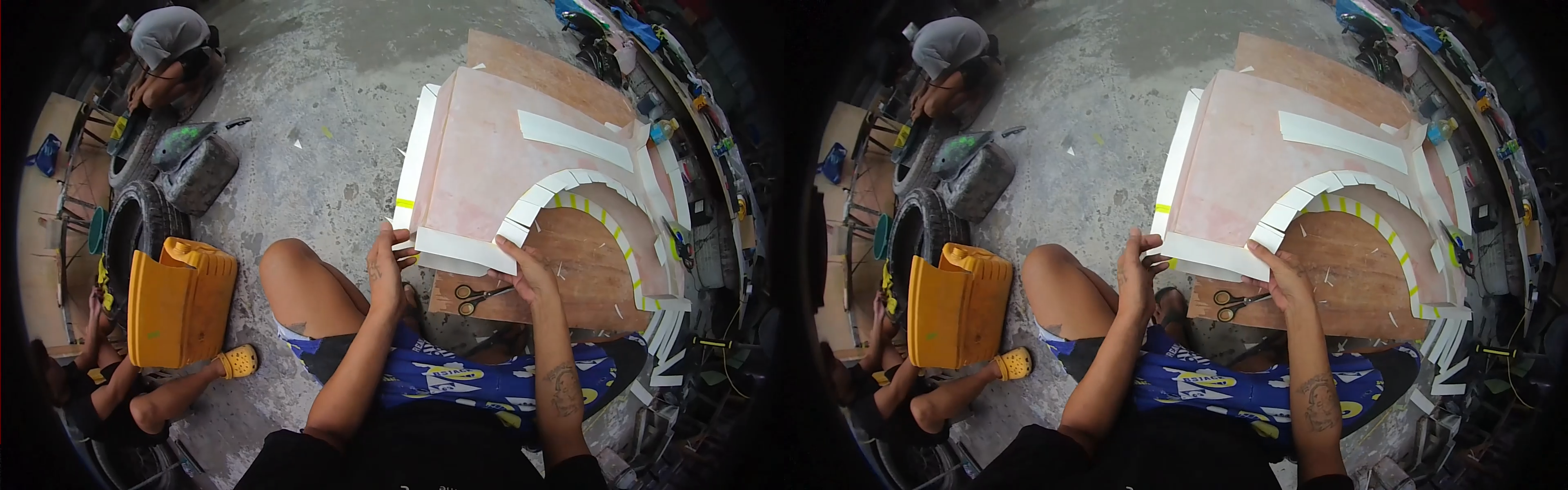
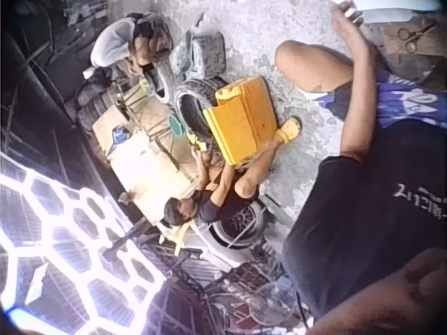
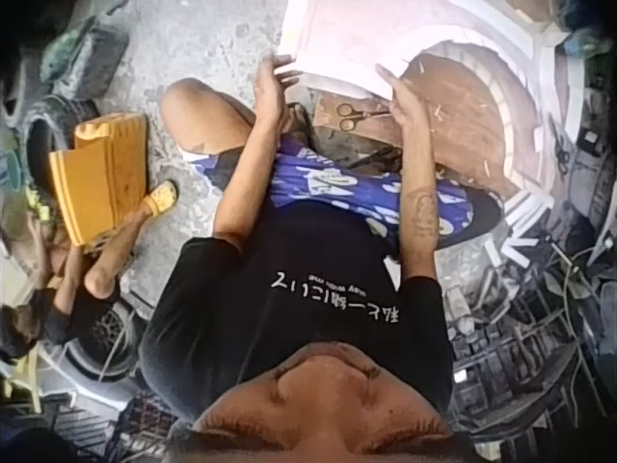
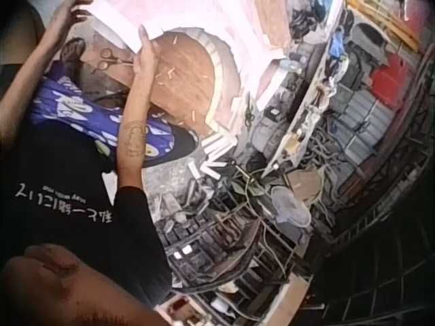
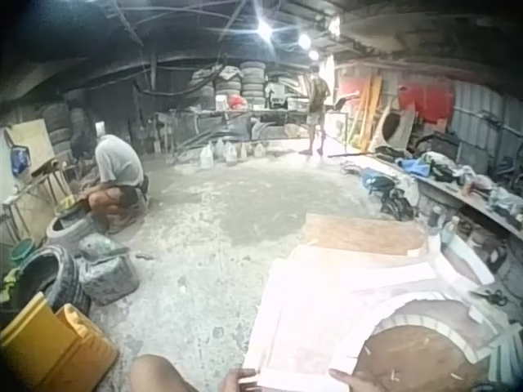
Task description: Manually cutting and fitting white strips of material onto a large, curved wooden or fiberglass template, likely for custom car modification.
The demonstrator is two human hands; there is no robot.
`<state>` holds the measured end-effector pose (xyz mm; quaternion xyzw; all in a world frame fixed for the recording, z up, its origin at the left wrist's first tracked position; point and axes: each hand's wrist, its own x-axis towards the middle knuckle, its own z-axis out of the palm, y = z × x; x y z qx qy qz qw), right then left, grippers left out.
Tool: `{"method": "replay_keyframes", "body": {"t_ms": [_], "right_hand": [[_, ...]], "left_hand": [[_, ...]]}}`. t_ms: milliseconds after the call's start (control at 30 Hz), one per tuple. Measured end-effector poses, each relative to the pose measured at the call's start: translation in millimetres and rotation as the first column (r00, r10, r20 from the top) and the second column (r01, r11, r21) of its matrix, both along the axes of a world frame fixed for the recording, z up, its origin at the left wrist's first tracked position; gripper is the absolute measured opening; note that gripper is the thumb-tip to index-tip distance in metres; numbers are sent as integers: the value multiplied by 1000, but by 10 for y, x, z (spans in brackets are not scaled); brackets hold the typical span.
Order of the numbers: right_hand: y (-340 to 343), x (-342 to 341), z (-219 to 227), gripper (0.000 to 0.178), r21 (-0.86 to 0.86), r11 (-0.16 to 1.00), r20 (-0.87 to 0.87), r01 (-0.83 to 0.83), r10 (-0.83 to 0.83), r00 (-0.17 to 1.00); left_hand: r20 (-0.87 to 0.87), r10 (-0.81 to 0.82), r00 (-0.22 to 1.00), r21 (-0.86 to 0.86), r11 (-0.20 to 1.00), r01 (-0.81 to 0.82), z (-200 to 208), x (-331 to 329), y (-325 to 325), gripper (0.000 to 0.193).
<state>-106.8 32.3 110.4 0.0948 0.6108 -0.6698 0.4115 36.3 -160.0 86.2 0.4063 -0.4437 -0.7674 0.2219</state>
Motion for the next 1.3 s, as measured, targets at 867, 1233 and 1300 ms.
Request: {"method": "replay_keyframes", "body": {"t_ms": [867, 1233, 1300], "right_hand": [[-638, 531, 230, 43, 613, 777, -789, -141, 598, -137], [-683, 562, 232, 45, 675, 733, -737, -83, 665, -120], [-671, 564, 231, 47, 689, 722, -723, -70, 677, -134]], "left_hand": [[61, -437, 898, -564, 727, 392, -259, -157, -446, 48], [-176, -506, 845, -354, 833, 425, -325, -165, -495, 48], [-177, -510, 842, -344, 833, 433, -272, -169, -499, 46]]}}
